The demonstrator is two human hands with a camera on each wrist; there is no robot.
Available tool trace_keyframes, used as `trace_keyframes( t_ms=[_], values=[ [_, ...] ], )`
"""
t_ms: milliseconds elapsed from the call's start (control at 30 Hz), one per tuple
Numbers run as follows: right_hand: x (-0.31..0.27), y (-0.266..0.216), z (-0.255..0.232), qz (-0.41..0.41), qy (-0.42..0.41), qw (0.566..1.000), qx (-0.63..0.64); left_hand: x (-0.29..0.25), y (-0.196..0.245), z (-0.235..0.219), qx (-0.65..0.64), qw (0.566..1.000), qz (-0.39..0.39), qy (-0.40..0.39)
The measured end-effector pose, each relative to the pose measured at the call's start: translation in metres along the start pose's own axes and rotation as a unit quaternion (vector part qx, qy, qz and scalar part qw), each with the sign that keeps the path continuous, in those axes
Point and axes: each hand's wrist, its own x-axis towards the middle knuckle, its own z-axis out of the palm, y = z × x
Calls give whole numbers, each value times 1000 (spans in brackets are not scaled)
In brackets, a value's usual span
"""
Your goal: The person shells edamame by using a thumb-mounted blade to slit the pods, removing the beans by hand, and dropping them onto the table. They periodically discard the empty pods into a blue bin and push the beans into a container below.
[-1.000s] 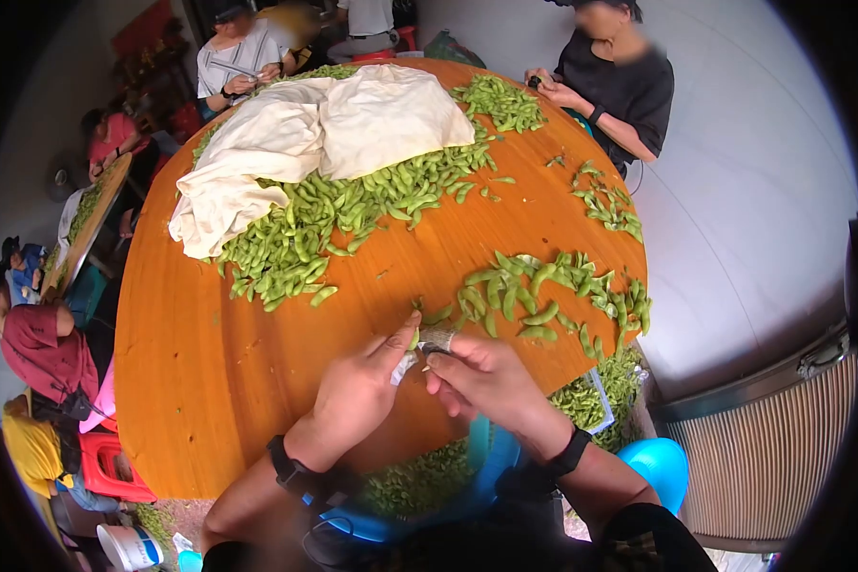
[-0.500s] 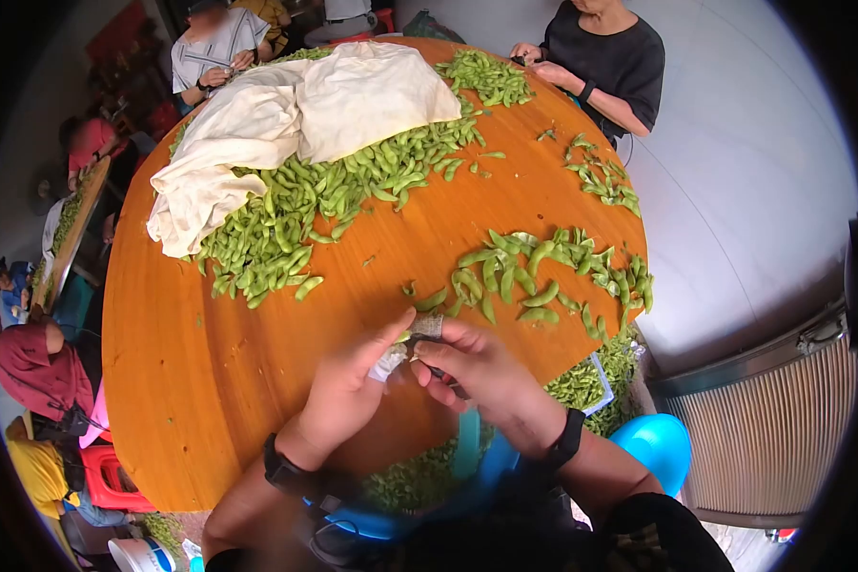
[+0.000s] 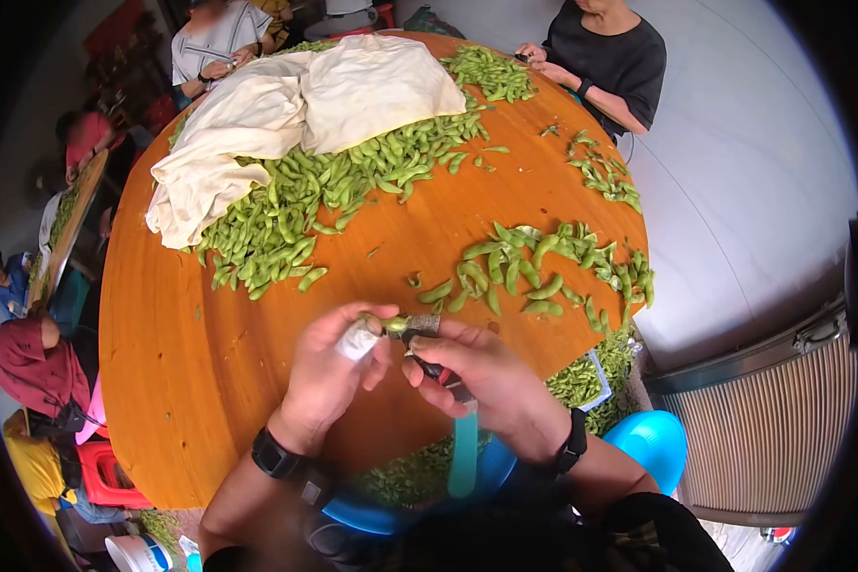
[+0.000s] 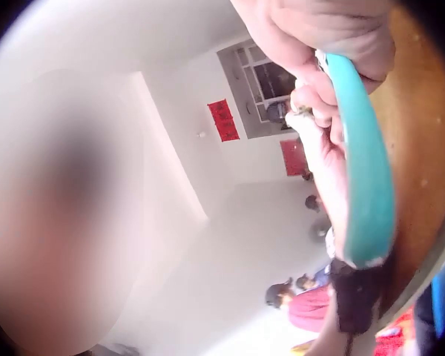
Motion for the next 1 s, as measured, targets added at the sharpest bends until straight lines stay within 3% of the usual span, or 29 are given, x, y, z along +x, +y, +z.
trace_keyframes(
  t_ms=[67, 100, 133, 167, 233, 267, 333, 400, 467, 567, 1000],
  values=[
    [-4, -6, 5, -5, 44, 983, -180, 0, -2, 7, -3, 999, 41, 35],
    [-4, -8, 5, -52, 81, 955, -281, 1, -2, 9, 48, 994, 58, 76],
    [-5, -11, 4, -52, 80, 954, -283, 2, -1, 11, 100, 985, 75, 116],
    [-6, -15, 4, -82, 84, 934, -339, 3, 2, 15, 99, 985, 76, 117],
    [-6, -20, 7, -112, 79, 899, -416, 4, 7, 23, 225, 969, 43, 95],
    [-4, -19, 6, -112, 80, 899, -417, 2, 6, 24, 225, 969, 43, 95],
    [0, -15, 5, -126, 45, 879, -457, -1, 2, 24, 396, 914, 41, 80],
    [1, -15, 7, -124, 41, 879, -458, 1, -8, 16, 398, 912, 76, 71],
    [3, -13, 7, -120, 34, 880, -458, 1, -9, 13, 464, 876, 114, 63],
    [3, -12, 6, -102, 30, 885, -454, 1, -10, 21, 477, 864, 118, 111],
    [3, 0, 5, -102, 35, 875, -471, 0, -15, 15, 620, 760, 181, 76]
  ],
)
